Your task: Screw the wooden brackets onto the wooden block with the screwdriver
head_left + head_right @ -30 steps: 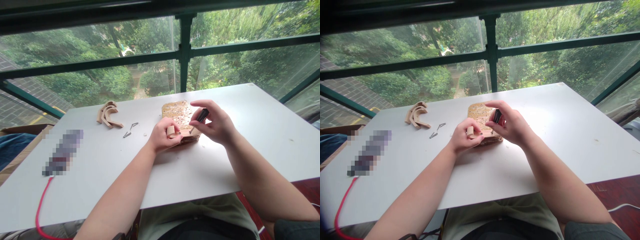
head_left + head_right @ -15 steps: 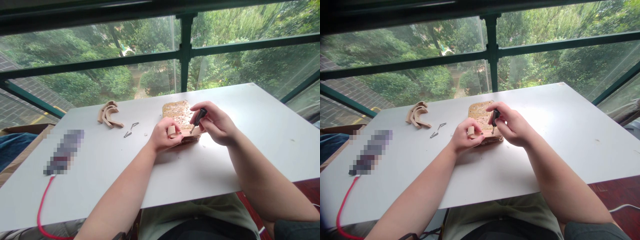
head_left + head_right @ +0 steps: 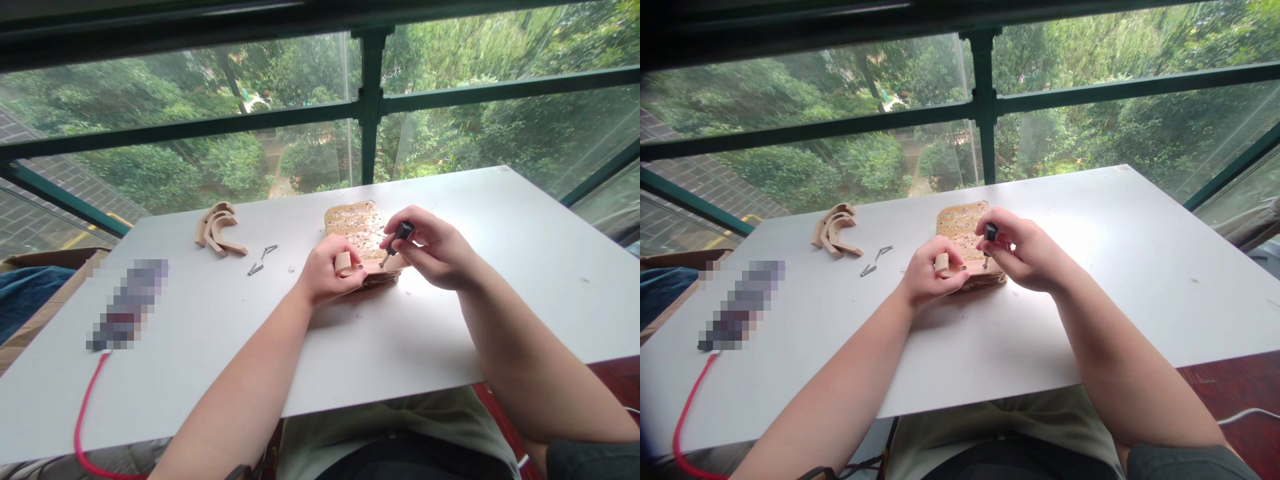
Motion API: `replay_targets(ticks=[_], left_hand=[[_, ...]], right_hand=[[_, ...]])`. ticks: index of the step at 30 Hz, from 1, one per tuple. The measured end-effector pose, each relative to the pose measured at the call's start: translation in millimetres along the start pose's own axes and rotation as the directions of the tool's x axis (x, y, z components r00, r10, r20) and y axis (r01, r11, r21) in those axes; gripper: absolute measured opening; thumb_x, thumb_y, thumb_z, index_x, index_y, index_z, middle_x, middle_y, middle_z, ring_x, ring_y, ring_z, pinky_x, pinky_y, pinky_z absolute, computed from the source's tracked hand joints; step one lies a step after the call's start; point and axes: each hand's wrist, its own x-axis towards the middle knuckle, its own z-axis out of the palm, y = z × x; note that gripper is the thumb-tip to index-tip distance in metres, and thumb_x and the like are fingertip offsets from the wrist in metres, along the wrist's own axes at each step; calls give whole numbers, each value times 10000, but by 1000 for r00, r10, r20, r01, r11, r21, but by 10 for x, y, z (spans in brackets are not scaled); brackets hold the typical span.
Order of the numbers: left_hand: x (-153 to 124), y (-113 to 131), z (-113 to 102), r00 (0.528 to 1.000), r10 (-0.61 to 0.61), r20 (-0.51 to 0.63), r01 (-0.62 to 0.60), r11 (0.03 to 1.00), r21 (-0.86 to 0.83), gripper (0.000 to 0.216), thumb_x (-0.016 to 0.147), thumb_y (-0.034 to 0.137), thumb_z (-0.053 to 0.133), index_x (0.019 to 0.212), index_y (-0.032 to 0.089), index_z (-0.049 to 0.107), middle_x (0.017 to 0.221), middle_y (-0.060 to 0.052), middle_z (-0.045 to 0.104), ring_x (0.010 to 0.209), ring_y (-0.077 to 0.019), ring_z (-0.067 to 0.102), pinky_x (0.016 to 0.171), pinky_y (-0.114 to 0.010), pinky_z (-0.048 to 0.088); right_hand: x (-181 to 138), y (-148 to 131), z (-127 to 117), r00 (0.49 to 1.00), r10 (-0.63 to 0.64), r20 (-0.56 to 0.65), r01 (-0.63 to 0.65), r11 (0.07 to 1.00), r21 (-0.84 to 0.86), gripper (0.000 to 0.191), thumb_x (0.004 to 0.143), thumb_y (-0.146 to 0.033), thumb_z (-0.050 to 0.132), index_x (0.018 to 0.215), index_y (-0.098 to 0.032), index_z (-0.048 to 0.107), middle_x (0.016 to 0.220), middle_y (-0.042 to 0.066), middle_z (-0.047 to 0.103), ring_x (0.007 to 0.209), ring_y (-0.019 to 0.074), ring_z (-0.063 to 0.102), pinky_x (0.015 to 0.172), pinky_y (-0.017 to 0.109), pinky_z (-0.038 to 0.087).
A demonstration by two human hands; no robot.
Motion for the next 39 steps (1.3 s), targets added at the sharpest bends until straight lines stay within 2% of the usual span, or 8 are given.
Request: replay_targets(ticks=[6, 14, 20, 23, 25, 31, 35, 39], left_hand=[[-5, -5, 0, 1000, -3, -4, 3, 1000, -2, 152, 723, 216, 756, 795, 213, 621, 816, 0, 629, 811, -177, 594, 780, -328, 486], [0, -3, 6, 1000, -4, -12, 4, 1000, 5, 152, 719, 216, 754, 784, 214, 617, 793, 3, 613, 795, -176, 588, 775, -329, 488], [1, -2, -2, 1000, -6, -2, 6, 1000, 10, 145, 731, 233, 749, 787, 216, 617, 821, -5, 637, 822, -183, 602, 797, -334, 498], [-1, -9, -1, 1000, -10, -3, 10, 1000, 10, 147, 733, 240, 751, 790, 218, 618, 820, -5, 640, 824, -186, 605, 800, -338, 505], [-3, -14, 1, 1000, -16, -6, 16, 1000, 10, 150, 728, 241, 754, 790, 219, 619, 816, -5, 640, 821, -187, 606, 793, -338, 508], [0, 2, -5, 1000, -14, 2, 14, 1000, 18, 153, 728, 241, 755, 792, 219, 617, 807, -3, 635, 816, -185, 608, 795, -336, 510], [2, 10, -6, 1000, -11, 1, 11, 1000, 14, 155, 729, 237, 753, 792, 217, 614, 816, -2, 640, 820, -184, 614, 799, -336, 511], [1, 4, -3, 1000, -7, 2, 7, 1000, 13, 151, 729, 228, 749, 789, 217, 611, 799, 1, 627, 810, -182, 603, 789, -333, 504]], right_hand=[[15, 6, -10, 999, -22, -27, 20, 998, -58, 102, 894, -206, 700, 970, -207, 631, 881, 36, 660, 744, 142, 593, 647, 277, 440], [14, 36, 11, 989, 15, -145, -41, 984, -176, 310, 791, -329, 833, 762, -203, 551, 620, -49, 503, 550, 84, 396, 511, 266, 286], [21, 63, 70, 975, 21, -222, -67, 977, -201, 277, 806, -368, 815, 832, -209, 590, 690, -25, 573, 583, 98, 460, 546, 256, 367], [23, 73, 86, 979, 50, -196, -70, 993, -93, 267, 864, -320, 756, 1074, -214, 629, 867, 27, 701, 700, 136, 607, 625, 265, 468], [24, 72, 81, 985, 58, -160, -60, 998, -4, 312, 882, -289, 734, 1158, -208, 615, 883, 36, 720, 750, 153, 653, 662, 274, 507], [10, 4, 27, 998, 1, -61, 2, 999, 48, 184, 867, -154, 665, 1049, -180, 643, 881, 48, 683, 777, 164, 661, 667, 282, 517], [-5, -48, 4, 1000, -16, -1, 16, 996, 87, 309, 831, -40, 516, 1082, -166, 645, 907, 58, 706, 776, 160, 640, 687, 299, 511], [2, -83, -13, 1000, 23, 9, -23, 997, 76, 270, 834, -37, 541, 1051, -151, 654, 930, 82, 721, 827, 182, 671, 701, 308, 532]])
